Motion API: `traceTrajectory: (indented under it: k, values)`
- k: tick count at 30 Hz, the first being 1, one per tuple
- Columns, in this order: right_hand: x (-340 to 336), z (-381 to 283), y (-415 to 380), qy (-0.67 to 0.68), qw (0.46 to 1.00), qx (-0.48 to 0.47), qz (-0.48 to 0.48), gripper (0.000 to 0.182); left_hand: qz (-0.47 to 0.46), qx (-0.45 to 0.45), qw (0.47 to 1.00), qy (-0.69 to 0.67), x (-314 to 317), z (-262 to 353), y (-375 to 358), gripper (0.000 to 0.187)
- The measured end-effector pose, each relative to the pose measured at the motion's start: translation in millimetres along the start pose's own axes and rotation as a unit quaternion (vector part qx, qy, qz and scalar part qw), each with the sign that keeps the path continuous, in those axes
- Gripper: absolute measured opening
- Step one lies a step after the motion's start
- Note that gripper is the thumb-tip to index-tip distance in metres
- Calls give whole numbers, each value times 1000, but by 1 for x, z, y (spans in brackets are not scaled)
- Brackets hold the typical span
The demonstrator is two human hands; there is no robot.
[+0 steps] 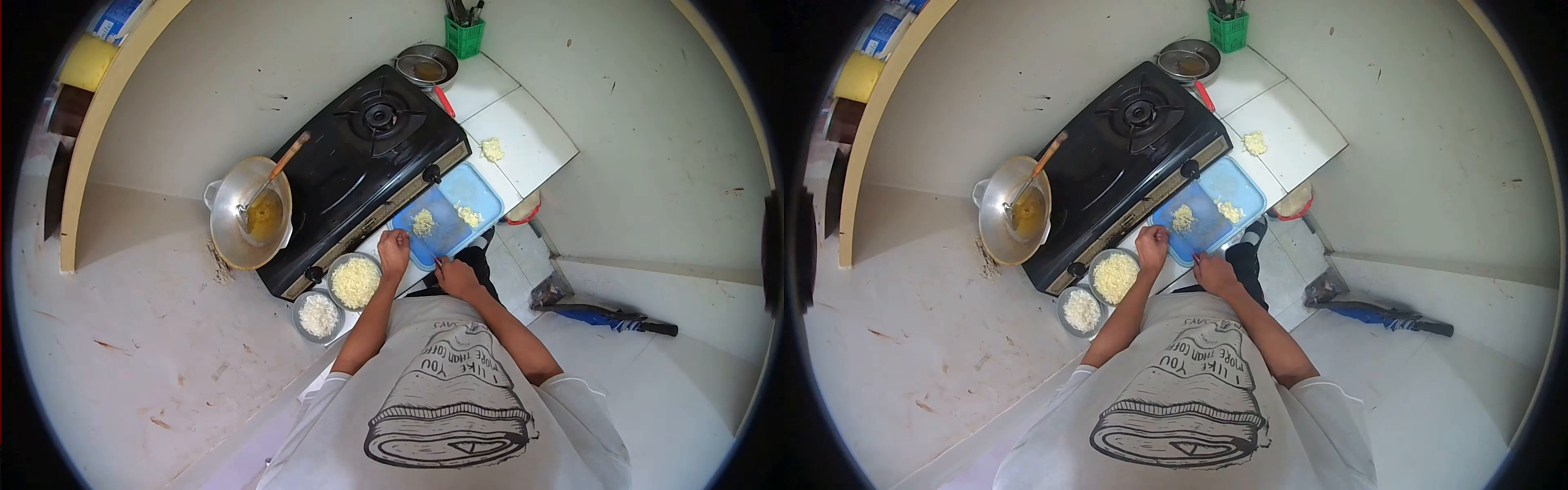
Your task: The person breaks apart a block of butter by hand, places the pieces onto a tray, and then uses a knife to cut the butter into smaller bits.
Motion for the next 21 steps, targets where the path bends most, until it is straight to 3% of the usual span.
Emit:
traceTrajectory:
  k: [8,21]
  values:
    - [4,-4,3,5,1000,-13,-12,36,23,25,999,-28,-1,2,-5,11]
    - [10,-16,18,1,999,-8,-40,34,-22,-23,999,-30,-2,-1,1,2]
Point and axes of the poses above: each hand's wrist, its own y-axis towards the middle knuckle, its own x-axis out of the palm, z = x × y, the point moved 2 cm from there along y, towards the middle knuckle
